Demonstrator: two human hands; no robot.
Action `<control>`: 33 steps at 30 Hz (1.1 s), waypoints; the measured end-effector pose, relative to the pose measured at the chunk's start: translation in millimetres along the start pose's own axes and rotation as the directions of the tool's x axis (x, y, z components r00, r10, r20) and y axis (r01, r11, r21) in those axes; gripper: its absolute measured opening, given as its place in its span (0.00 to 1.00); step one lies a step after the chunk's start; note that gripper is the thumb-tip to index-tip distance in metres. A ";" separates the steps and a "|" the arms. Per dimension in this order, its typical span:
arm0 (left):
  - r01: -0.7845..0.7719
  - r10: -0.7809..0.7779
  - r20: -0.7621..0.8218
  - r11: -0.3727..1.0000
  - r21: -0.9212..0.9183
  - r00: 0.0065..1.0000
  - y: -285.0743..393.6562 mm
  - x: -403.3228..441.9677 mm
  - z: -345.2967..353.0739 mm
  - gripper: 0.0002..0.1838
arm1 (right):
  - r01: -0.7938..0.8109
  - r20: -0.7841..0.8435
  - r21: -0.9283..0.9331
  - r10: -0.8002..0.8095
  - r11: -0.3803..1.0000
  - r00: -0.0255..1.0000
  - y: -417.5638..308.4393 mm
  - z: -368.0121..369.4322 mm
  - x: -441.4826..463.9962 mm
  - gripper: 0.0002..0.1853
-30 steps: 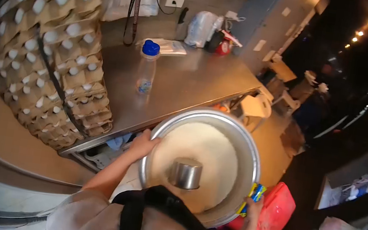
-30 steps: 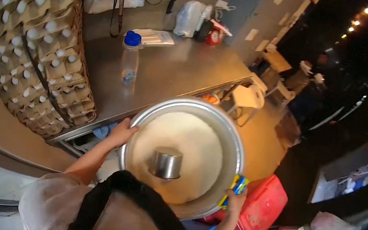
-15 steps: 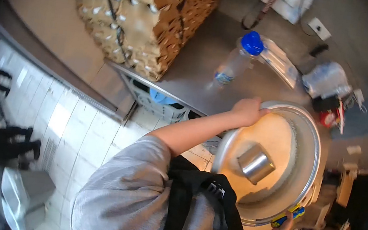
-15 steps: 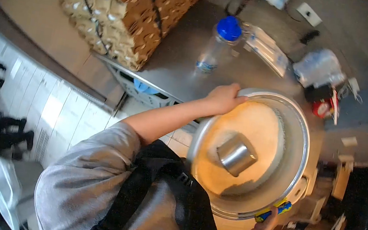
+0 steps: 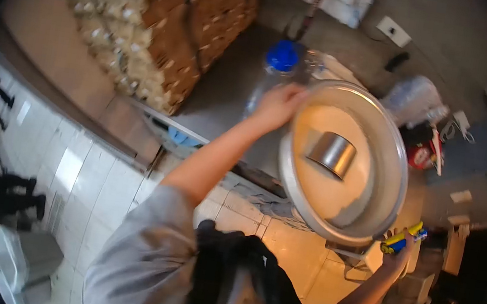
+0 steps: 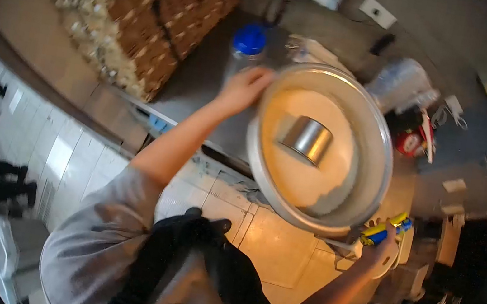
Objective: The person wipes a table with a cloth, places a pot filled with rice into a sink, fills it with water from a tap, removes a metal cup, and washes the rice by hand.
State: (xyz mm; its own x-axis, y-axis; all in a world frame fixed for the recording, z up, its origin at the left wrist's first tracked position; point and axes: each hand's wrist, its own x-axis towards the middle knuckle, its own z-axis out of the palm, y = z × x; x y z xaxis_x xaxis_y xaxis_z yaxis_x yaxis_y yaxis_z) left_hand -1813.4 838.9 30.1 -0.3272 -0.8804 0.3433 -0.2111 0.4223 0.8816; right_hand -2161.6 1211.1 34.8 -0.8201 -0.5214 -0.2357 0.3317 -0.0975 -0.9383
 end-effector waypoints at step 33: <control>0.184 -0.379 0.848 0.925 0.333 0.370 -53.8 -265.0 147.3 0.35 | -0.406 -0.419 0.206 0.456 0.890 0.786 132.1 -154.7 -137.9 0.16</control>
State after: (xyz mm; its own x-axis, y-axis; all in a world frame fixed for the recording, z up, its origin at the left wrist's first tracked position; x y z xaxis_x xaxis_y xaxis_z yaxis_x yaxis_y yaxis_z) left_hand -1851.0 1081.3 -156.1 -0.8220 -0.3029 -0.4822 -0.5625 0.3004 0.7703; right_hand -2076.8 1401.3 -95.8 -0.6882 -0.0991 -0.7187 0.7248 -0.0499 -0.6872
